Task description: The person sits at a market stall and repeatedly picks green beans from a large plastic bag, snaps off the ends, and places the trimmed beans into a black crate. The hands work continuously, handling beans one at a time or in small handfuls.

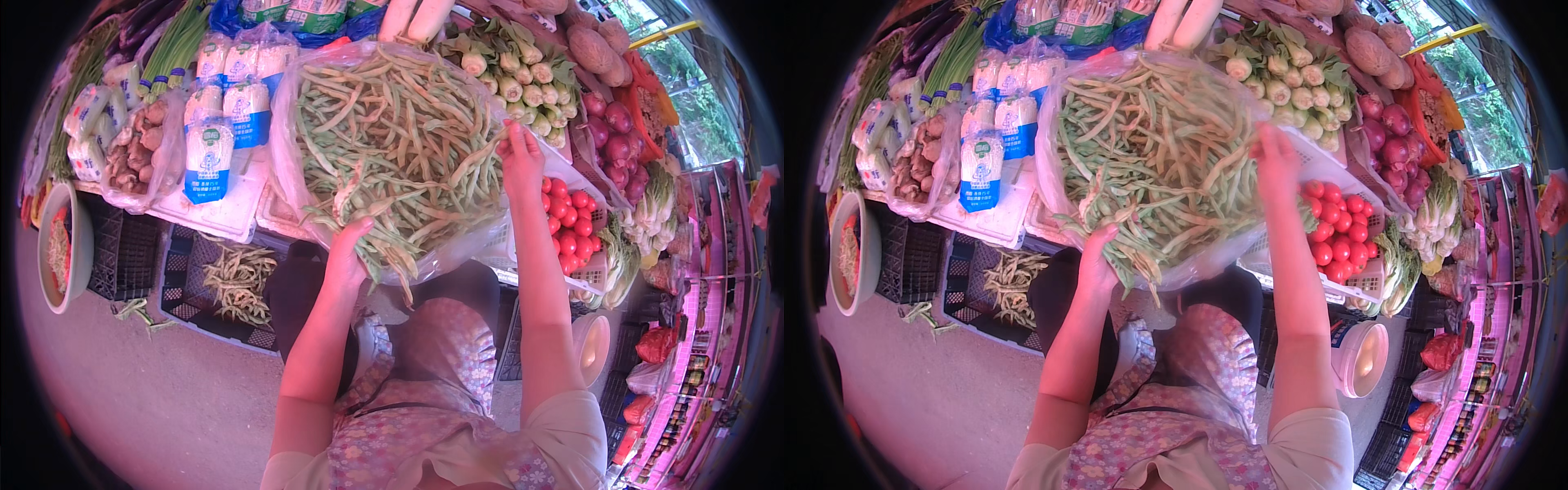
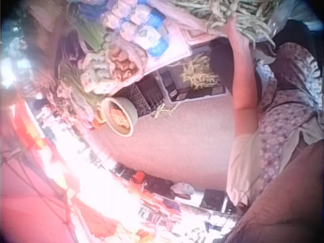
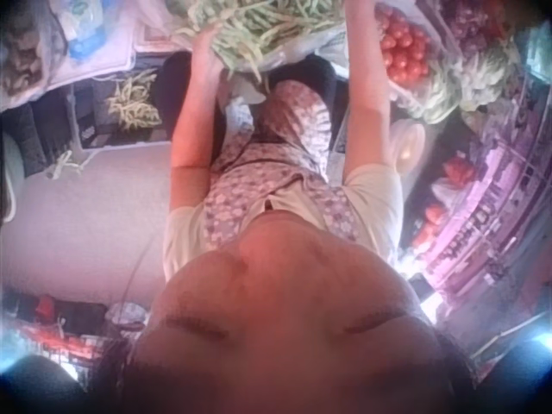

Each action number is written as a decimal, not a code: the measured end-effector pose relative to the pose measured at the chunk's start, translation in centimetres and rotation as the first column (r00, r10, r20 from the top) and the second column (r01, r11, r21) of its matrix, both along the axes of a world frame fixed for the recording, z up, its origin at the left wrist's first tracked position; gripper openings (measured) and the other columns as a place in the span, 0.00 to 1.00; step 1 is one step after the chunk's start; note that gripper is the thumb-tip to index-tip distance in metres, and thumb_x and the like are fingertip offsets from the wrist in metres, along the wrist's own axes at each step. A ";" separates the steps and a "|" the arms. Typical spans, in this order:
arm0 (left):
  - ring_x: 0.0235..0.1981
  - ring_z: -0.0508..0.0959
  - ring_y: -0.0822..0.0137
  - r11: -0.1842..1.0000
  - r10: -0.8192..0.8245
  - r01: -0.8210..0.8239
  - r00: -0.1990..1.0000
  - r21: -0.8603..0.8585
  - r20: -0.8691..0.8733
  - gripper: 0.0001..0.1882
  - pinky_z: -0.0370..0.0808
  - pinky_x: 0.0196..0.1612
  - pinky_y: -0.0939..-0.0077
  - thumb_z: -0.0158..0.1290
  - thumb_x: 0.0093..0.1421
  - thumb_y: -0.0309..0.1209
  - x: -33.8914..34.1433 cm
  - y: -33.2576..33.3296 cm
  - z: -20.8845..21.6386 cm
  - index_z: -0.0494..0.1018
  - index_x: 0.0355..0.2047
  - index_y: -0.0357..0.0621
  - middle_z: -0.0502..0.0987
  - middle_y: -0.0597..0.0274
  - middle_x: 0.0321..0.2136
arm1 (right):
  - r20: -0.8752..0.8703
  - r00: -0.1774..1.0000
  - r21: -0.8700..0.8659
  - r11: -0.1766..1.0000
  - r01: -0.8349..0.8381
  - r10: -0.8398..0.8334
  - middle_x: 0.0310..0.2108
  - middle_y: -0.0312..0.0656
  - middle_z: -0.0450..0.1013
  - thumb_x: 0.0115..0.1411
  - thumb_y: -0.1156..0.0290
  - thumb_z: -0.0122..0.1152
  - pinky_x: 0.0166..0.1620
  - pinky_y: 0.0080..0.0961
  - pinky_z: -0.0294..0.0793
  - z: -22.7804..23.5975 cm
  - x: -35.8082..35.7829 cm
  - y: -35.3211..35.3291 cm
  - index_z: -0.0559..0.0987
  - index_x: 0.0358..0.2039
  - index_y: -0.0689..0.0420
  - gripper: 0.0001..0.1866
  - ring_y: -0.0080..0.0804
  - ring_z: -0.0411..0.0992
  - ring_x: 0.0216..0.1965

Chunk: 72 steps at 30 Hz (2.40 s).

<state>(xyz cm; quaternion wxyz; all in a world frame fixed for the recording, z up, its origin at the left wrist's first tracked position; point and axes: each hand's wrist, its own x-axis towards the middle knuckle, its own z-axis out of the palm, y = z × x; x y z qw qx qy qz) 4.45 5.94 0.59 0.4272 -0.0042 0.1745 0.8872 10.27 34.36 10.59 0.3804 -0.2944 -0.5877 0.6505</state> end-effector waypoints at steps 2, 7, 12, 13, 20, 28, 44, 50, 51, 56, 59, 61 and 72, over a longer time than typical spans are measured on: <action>0.44 0.77 0.59 1.000 -0.023 0.023 1.000 -0.006 0.018 0.26 0.76 0.48 0.64 0.53 0.55 0.28 0.1 0.0 0.1 0.64 0.54 0.30 0.75 0.50 0.44 | 0.269 0.947 0.151 0.963 -0.222 0.176 0.27 0.29 0.72 0.64 0.65 0.57 0.30 0.12 0.66 0.1 0.5 -2.9 0.79 0.42 0.59 0.12 0.12 0.66 0.24; 0.45 0.77 0.60 0.998 -0.052 0.054 0.998 -0.042 0.037 0.26 0.75 0.50 0.64 0.52 0.56 0.27 0.7 -0.1 0.6 0.64 0.55 0.32 0.74 0.51 0.45 | 0.343 0.836 0.170 0.847 -0.503 0.428 0.33 0.34 0.73 0.59 0.73 0.62 0.30 0.17 0.67 -2.8 -0.3 -14.0 0.80 0.41 0.57 0.10 0.17 0.68 0.29; 0.51 0.72 0.61 0.995 0.097 -0.097 0.995 0.001 -0.038 0.28 0.69 0.57 0.67 0.53 0.55 0.31 0.6 -1.8 1.2 0.62 0.57 0.38 0.71 0.55 0.49 | 0.406 0.909 0.827 0.388 -0.408 0.091 0.33 0.42 0.72 0.53 0.76 0.62 0.47 0.34 0.67 -2.3 -1.9 -19.1 0.79 0.40 0.55 0.13 0.41 0.68 0.42; 0.51 0.72 0.60 0.989 0.148 -0.149 0.988 -0.012 -0.048 0.29 0.69 0.57 0.67 0.53 0.55 0.32 0.7 -2.9 1.5 0.62 0.56 0.38 0.71 0.56 0.49 | 0.417 0.898 0.819 0.369 -0.439 0.142 0.32 0.42 0.73 0.54 0.76 0.61 0.48 0.35 0.66 -1.9 -2.2 -20.0 0.79 0.41 0.56 0.12 0.42 0.68 0.42; 0.44 0.73 0.59 0.878 0.454 -0.448 0.891 0.167 0.005 0.29 0.74 0.46 0.60 0.56 0.53 0.40 -2.3 -13.2 1.5 0.65 0.52 0.38 0.72 0.54 0.40 | 0.382 0.775 0.521 0.576 -0.630 0.504 0.42 0.46 0.72 0.65 0.67 0.51 0.54 0.32 0.65 -3.3 -5.2 -20.4 0.78 0.45 0.56 0.13 0.42 0.69 0.47; 0.47 0.73 0.54 0.626 0.723 -0.639 0.691 -0.447 0.025 0.27 0.70 0.52 0.55 0.51 0.61 0.44 -3.7 -22.0 -11.4 0.65 0.54 0.39 0.73 0.52 0.46 | 0.640 0.761 0.506 0.689 -0.519 0.102 0.40 0.50 0.74 0.62 0.71 0.50 0.46 0.38 0.71 -10.8 -8.0 -7.5 0.80 0.42 0.53 0.11 0.49 0.73 0.43; 0.35 0.74 0.77 0.603 -0.069 -0.617 0.592 -0.506 -0.803 0.08 0.71 0.38 0.83 0.55 0.60 0.27 -2.2 -4.0 0.9 0.75 0.40 0.41 0.76 0.65 0.33 | 0.618 0.649 0.751 0.087 -0.655 -0.444 0.37 0.42 0.72 0.53 0.70 0.58 0.45 0.42 0.70 -11.4 -9.9 -4.9 0.81 0.34 0.52 0.08 0.45 0.73 0.41; 0.33 0.75 0.76 0.865 -0.222 -0.041 0.863 -0.501 -0.454 0.10 0.71 0.37 0.83 0.55 0.62 0.32 1.0 4.9 2.8 0.74 0.40 0.41 0.77 0.66 0.33 | 0.836 0.548 0.434 0.574 -0.694 0.031 0.35 0.43 0.73 0.57 0.69 0.53 0.43 0.36 0.72 -10.3 -11.2 -3.9 0.78 0.37 0.58 0.10 0.42 0.75 0.36; 0.33 0.75 0.76 0.867 -0.235 -0.013 0.871 -0.498 -0.432 0.10 0.71 0.36 0.83 0.54 0.62 0.32 1.2 5.2 2.4 0.74 0.40 0.41 0.77 0.66 0.32 | 0.816 0.572 0.447 0.538 -0.714 0.081 0.34 0.42 0.74 0.57 0.69 0.54 0.42 0.33 0.72 -9.7 -10.9 -3.3 0.78 0.37 0.59 0.10 0.39 0.75 0.34; 0.35 0.75 0.76 0.791 -0.344 0.082 0.879 -0.606 -0.330 0.11 0.70 0.35 0.82 0.53 0.63 0.35 0.7 3.8 0.3 0.74 0.39 0.40 0.77 0.65 0.33 | 0.512 0.804 0.302 0.813 -0.499 0.303 0.28 0.33 0.73 0.58 0.66 0.62 0.38 0.23 0.70 -5.7 -8.0 -1.5 0.78 0.35 0.56 0.08 0.24 0.71 0.29; 0.37 0.75 0.75 0.877 -0.101 -0.091 0.925 -0.471 -0.367 0.16 0.70 0.35 0.82 0.53 0.63 0.38 -0.5 3.9 0.7 0.71 0.44 0.39 0.77 0.65 0.34 | 0.334 0.856 0.125 0.882 -0.455 0.394 0.26 0.30 0.72 0.60 0.63 0.62 0.38 0.20 0.70 -2.9 -5.7 -3.0 0.79 0.37 0.55 0.10 0.18 0.69 0.30; 0.38 0.75 0.75 0.879 0.056 -0.251 0.899 -0.405 -0.434 0.18 0.70 0.35 0.82 0.52 0.64 0.39 -1.0 4.9 1.3 0.69 0.47 0.39 0.76 0.65 0.34 | 0.417 0.760 0.162 0.782 -0.602 0.498 0.29 0.31 0.74 0.59 0.65 0.61 0.38 0.23 0.71 -3.1 -5.0 -6.2 0.79 0.38 0.56 0.09 0.21 0.71 0.31; 0.15 0.66 0.77 0.847 -0.260 0.051 0.908 -0.529 -0.329 0.18 0.62 0.19 0.84 0.39 0.69 0.39 -2.9 5.4 0.9 0.69 0.51 0.42 0.70 0.68 0.18 | 0.904 0.308 0.400 0.334 -0.853 -0.295 0.39 0.49 0.75 0.56 0.67 0.57 0.41 0.37 0.75 -8.7 -15.0 -6.5 0.80 0.37 0.57 0.10 0.43 0.76 0.39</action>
